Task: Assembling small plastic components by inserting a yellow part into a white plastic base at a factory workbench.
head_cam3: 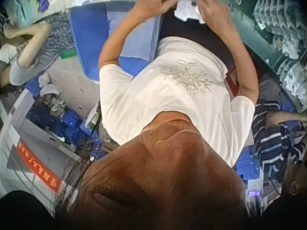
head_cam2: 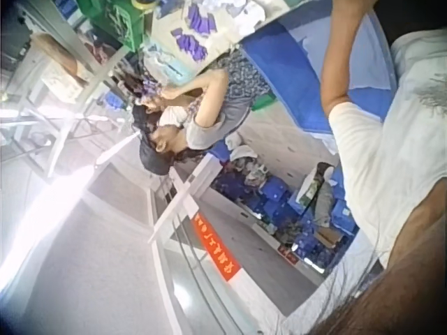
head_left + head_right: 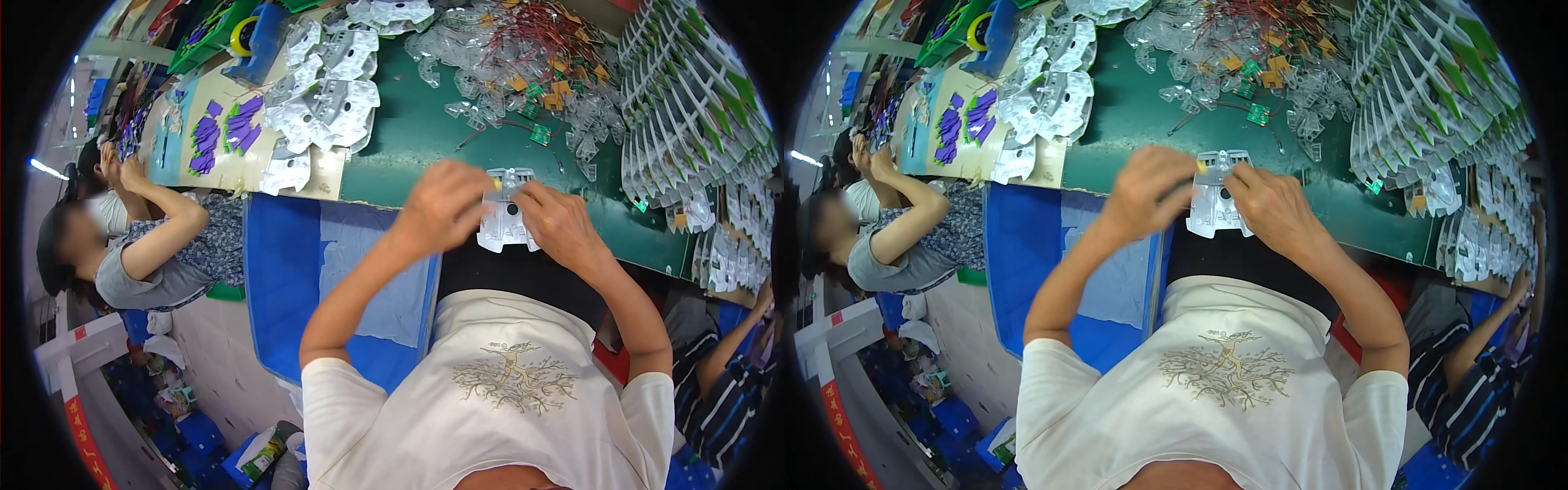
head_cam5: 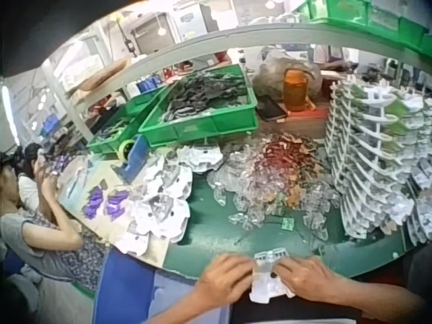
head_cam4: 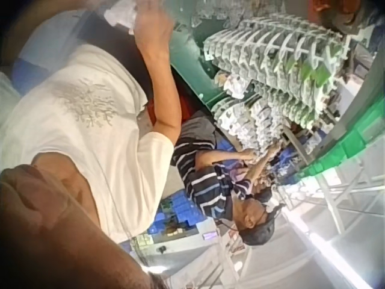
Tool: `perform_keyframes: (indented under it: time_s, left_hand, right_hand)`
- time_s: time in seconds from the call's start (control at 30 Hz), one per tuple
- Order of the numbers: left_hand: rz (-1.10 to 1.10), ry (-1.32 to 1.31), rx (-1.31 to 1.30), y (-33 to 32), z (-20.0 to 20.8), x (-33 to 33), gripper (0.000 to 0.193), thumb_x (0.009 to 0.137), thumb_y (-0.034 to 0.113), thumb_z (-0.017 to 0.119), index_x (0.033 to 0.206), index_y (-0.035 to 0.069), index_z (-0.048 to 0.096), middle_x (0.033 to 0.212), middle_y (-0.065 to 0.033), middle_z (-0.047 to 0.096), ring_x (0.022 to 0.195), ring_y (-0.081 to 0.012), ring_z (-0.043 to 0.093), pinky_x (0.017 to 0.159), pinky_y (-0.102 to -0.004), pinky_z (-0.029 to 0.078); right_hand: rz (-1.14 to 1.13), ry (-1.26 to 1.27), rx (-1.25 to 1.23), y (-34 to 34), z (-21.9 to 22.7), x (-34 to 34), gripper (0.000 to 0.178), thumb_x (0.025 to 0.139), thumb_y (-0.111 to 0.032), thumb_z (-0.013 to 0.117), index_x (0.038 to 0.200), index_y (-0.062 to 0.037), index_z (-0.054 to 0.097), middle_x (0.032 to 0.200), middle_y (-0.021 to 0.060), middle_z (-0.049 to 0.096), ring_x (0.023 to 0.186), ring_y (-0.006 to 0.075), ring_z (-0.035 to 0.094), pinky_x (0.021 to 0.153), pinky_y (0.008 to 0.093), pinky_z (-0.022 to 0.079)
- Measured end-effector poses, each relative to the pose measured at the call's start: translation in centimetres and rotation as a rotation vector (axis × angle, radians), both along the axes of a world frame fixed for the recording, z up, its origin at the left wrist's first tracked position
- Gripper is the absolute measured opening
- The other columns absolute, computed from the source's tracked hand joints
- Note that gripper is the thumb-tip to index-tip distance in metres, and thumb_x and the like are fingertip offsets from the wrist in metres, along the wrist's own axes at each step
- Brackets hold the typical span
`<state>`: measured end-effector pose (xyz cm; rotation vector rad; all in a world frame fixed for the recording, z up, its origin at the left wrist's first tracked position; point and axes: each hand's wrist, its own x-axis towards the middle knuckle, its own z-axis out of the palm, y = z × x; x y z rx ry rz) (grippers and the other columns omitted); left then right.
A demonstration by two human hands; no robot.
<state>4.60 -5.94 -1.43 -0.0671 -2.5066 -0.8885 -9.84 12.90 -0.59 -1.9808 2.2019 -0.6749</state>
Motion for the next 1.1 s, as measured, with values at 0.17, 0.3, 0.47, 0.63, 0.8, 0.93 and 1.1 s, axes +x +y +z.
perform_keyframes:
  time_s: [0.17, 0.3, 0.47, 0.63, 0.8, 0.93, 1.1]
  left_hand:
    - [0.295, 0.048, -0.125, -6.2, -1.9, -5.2, 0.022, 0.085, 0.006, 0.070, 0.107, 0.001, 0.067, 0.109, -0.0147, 0.070, 0.100, -0.0368, 0.064, 0.089, -0.0423, 0.051]
    - [0.270, 0.009, -0.123, -7.0, -2.7, -6.5, 0.026, 0.083, 0.003, 0.072, 0.108, 0.002, 0.068, 0.108, -0.0140, 0.069, 0.098, -0.0344, 0.065, 0.085, -0.0398, 0.053]
    - [0.417, 0.148, -0.140, -5.1, -2.4, -1.3, 0.031, 0.078, -0.004, 0.071, 0.107, 0.007, 0.071, 0.090, -0.0122, 0.062, 0.079, -0.0285, 0.066, 0.067, -0.0371, 0.054]
    - [0.300, 0.047, -0.349, -1.7, -2.7, 3.4, 0.023, 0.080, -0.001, 0.070, 0.103, 0.000, 0.071, 0.106, -0.0155, 0.066, 0.094, -0.0325, 0.067, 0.081, -0.0398, 0.056]
    - [0.271, -0.088, -0.273, -0.3, -2.2, 4.0, 0.034, 0.080, 0.000, 0.071, 0.113, -0.002, 0.064, 0.115, -0.0156, 0.064, 0.103, -0.0328, 0.063, 0.089, -0.0431, 0.051]
    - [0.249, -0.110, -0.073, 0.2, -1.5, 3.6, 0.034, 0.081, -0.003, 0.068, 0.115, -0.002, 0.062, 0.112, -0.0144, 0.064, 0.099, -0.0332, 0.064, 0.085, -0.0423, 0.052]
    - [0.130, -0.007, 0.033, 2.9, -0.9, 1.1, 0.033, 0.078, -0.005, 0.073, 0.110, 0.000, 0.066, 0.109, -0.0139, 0.067, 0.096, -0.0329, 0.066, 0.082, -0.0388, 0.055]
  right_hand:
    - [-0.068, 0.042, 0.030, 0.1, 0.5, 1.4, 0.025, 0.076, 0.003, 0.064, 0.101, 0.0006, 0.060, 0.094, 0.0106, 0.056, 0.080, 0.0276, 0.066, 0.061, 0.0407, 0.054]
    - [-0.086, -0.025, 0.015, 0.5, 0.7, 1.4, 0.029, 0.076, 0.004, 0.063, 0.105, 0.0011, 0.062, 0.096, 0.0103, 0.058, 0.080, 0.0274, 0.066, 0.061, 0.0417, 0.053]
    - [-0.085, -0.048, 0.006, 1.1, 0.4, 0.6, 0.026, 0.076, 0.004, 0.063, 0.102, 0.0008, 0.063, 0.096, 0.0101, 0.058, 0.080, 0.0273, 0.066, 0.062, 0.0422, 0.053]
    - [-0.037, -0.012, 0.018, 1.0, 1.2, -0.1, 0.024, 0.076, 0.003, 0.063, 0.100, -0.0008, 0.063, 0.095, 0.0090, 0.059, 0.080, 0.0269, 0.066, 0.061, 0.0414, 0.053]
    - [-0.021, -0.010, -0.005, 1.0, 0.9, -0.4, 0.022, 0.076, 0.001, 0.063, 0.098, -0.0024, 0.064, 0.094, 0.0077, 0.059, 0.081, 0.0267, 0.065, 0.063, 0.0411, 0.053]
    - [-0.008, -0.016, -0.004, 1.1, 0.7, -0.7, 0.023, 0.076, 0.001, 0.062, 0.099, -0.0027, 0.065, 0.093, 0.0079, 0.059, 0.080, 0.0271, 0.064, 0.064, 0.0406, 0.053]
    - [0.021, 0.033, 0.025, 0.7, 0.8, -0.9, 0.026, 0.074, -0.001, 0.063, 0.099, -0.0034, 0.066, 0.090, 0.0063, 0.058, 0.078, 0.0254, 0.063, 0.063, 0.0394, 0.053]
